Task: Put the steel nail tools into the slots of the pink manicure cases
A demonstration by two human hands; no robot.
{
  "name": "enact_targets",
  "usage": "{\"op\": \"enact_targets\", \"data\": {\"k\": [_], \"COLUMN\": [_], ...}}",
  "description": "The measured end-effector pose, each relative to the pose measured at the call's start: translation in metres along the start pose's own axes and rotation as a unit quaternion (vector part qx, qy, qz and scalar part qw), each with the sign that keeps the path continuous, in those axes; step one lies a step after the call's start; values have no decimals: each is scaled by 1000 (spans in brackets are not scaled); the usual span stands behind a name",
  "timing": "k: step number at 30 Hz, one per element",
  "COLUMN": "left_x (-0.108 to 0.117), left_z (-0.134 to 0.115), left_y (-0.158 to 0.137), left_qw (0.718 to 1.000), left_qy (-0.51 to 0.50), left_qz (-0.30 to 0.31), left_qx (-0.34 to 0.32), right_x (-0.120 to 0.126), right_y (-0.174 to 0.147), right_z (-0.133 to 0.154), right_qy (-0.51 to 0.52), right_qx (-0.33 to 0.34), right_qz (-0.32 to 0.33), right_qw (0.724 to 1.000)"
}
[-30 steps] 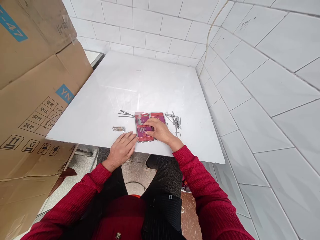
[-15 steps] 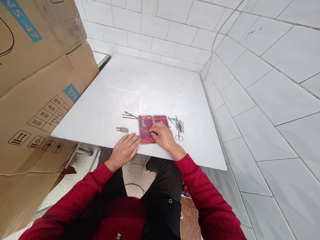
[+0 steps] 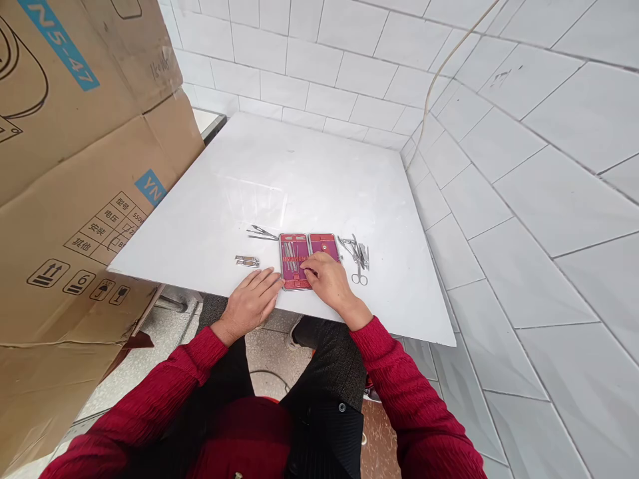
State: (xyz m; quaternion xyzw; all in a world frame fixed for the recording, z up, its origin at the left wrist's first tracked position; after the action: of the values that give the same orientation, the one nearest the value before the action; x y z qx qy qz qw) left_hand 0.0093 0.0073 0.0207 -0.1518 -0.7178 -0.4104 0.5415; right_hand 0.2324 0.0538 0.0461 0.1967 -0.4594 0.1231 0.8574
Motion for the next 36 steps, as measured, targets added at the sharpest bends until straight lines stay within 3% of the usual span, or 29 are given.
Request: {"op": "enact_targets", "data": {"k": [10, 15, 21, 26, 36], "left_x": [-1, 0, -2, -4, -3], "left_z": [1, 0, 1, 1, 0], "left_y": [-1, -1, -1, -2, -2], "left_qw": [1000, 1000, 1000, 1000, 1000], "left_qy": [9, 5, 9, -1, 2], "left_qz": [-3, -6, -7, -11, -13], "left_qx": [-3, -4, -2, -4, -1], "right_x": [1, 2, -7, -26, -44], "right_y": [17, 38, 76, 108, 138], "right_z": [11, 13, 41, 68, 74], "right_qy": [5, -4, -76, -167, -303], "right_qx": [1, -30, -39, -20, -14], "right_qz": [-31, -22, 66, 152, 201], "right_qw": [1000, 999, 994, 974, 932]}}
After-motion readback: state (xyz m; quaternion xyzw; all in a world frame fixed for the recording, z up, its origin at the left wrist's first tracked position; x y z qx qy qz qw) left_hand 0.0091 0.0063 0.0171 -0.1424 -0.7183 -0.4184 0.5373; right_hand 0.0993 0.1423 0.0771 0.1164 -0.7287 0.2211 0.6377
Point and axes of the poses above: each hand's wrist, its own y-axis towards the middle knuckle, its own x-axis out of the back of the hand, z = x × y, the point moved 3 cm from there along y, towards the middle knuckle, and after that the axes turned 7 degrees about z, right-handed, at the moved point
